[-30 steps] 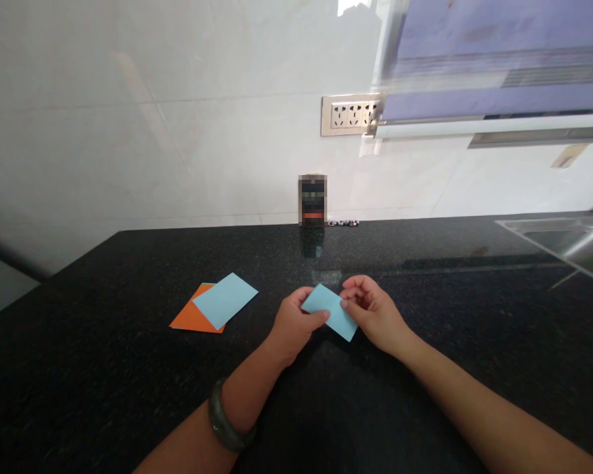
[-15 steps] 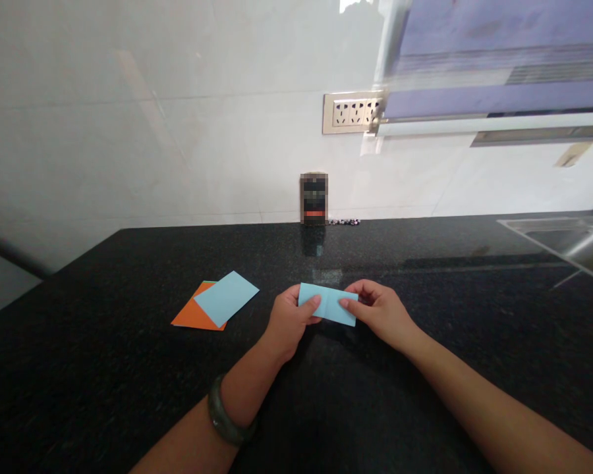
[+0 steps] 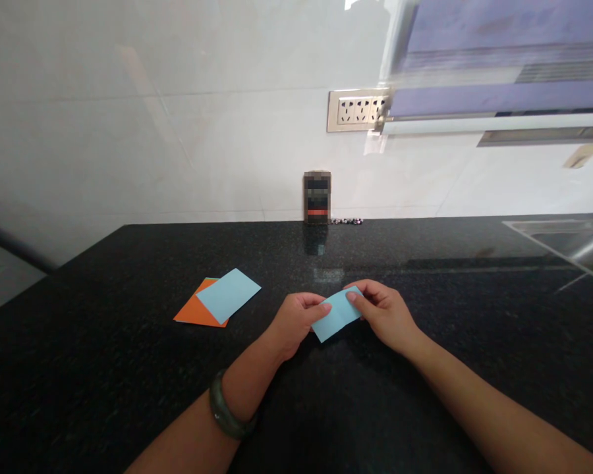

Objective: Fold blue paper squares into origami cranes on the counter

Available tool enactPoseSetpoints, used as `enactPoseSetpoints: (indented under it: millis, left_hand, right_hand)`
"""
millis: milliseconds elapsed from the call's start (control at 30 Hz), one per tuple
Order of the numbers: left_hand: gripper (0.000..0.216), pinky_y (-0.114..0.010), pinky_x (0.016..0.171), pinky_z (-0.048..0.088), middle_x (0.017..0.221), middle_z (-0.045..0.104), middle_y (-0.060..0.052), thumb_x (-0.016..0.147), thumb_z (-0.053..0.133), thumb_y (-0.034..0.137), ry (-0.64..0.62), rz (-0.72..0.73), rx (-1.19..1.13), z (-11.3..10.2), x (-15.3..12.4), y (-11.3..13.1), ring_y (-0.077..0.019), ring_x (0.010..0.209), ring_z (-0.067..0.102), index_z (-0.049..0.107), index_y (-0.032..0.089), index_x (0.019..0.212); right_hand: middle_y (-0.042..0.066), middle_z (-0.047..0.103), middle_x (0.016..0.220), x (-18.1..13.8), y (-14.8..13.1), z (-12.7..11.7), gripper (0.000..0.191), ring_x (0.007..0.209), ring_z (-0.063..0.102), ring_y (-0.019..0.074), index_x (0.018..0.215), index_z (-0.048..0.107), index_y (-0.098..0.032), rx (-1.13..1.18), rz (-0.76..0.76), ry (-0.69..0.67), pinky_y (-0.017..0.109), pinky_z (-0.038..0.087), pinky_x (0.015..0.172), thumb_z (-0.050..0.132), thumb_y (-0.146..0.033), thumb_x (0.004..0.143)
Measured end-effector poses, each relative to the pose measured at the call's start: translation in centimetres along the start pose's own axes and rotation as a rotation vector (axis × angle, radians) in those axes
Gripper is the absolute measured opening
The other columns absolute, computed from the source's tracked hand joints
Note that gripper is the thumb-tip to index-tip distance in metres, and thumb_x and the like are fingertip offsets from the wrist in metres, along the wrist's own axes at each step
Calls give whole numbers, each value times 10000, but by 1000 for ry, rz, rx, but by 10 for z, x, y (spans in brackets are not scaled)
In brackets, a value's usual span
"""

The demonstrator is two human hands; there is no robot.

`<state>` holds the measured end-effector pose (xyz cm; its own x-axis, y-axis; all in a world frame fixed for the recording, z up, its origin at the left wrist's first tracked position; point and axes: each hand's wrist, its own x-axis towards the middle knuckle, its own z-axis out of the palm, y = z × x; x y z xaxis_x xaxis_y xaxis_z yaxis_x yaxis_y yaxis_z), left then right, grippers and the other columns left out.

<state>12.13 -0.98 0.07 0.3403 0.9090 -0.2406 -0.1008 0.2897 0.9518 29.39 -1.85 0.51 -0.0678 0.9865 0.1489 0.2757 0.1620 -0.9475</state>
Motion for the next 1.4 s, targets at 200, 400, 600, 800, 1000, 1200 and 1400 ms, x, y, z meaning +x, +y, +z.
enactPoseSetpoints:
  millis: [200,400,600,800,1000,1200,1400]
  left_hand:
    - [233,-236,523,365,628,590,-27,694,609,336,19,48,78,-3,3,-4,-110,552,499,659,117,757]
    - [232,-229,498,332,598,566,-9,694,601,331,20,47,97,-5,6,-6,-95,520,458,651,113,752]
    - [206,-233,498,329,589,569,-16,676,609,297,34,36,46,-6,7,-5,-98,519,463,642,101,729]
    - [174,-228,488,322,576,575,-17,665,615,276,18,23,-17,-6,5,-4,-91,501,470,630,104,692]
    - [161,-230,488,338,566,582,-24,641,620,247,27,-18,-58,-4,5,-1,-97,495,485,633,95,692]
    - [156,-225,478,334,568,586,-32,644,614,235,25,-24,-57,-4,5,0,-96,492,485,638,89,692]
    - [170,-216,449,317,529,562,-14,667,612,273,27,-31,-82,-2,3,2,-84,460,465,627,107,635]
  right_hand:
    - [10,601,662,0,5,-1,184,539,513,117,842,634,-183,-11,-16,-21,231,419,473,560,-330,760]
    - [39,658,771,0,7,-2,186,662,590,149,895,660,-189,-202,-202,-12,256,468,562,573,-287,765]
    - [35,632,842,0,8,-6,251,757,592,126,1008,647,-250,-311,-526,-157,248,481,664,512,-171,811]
    - [49,603,942,-1,7,-11,326,847,575,128,1062,626,-274,-420,-675,-267,255,475,719,455,-121,831]
    - [52,591,1009,0,5,-13,343,897,566,134,1074,616,-273,-382,-651,-350,260,470,747,447,-102,830]
    - [48,593,997,0,6,-13,350,899,564,133,1066,620,-278,-372,-629,-374,263,463,764,451,-90,824]
    - [55,580,998,0,2,-11,356,905,555,133,1074,617,-275,-382,-640,-390,263,455,766,460,-85,818]
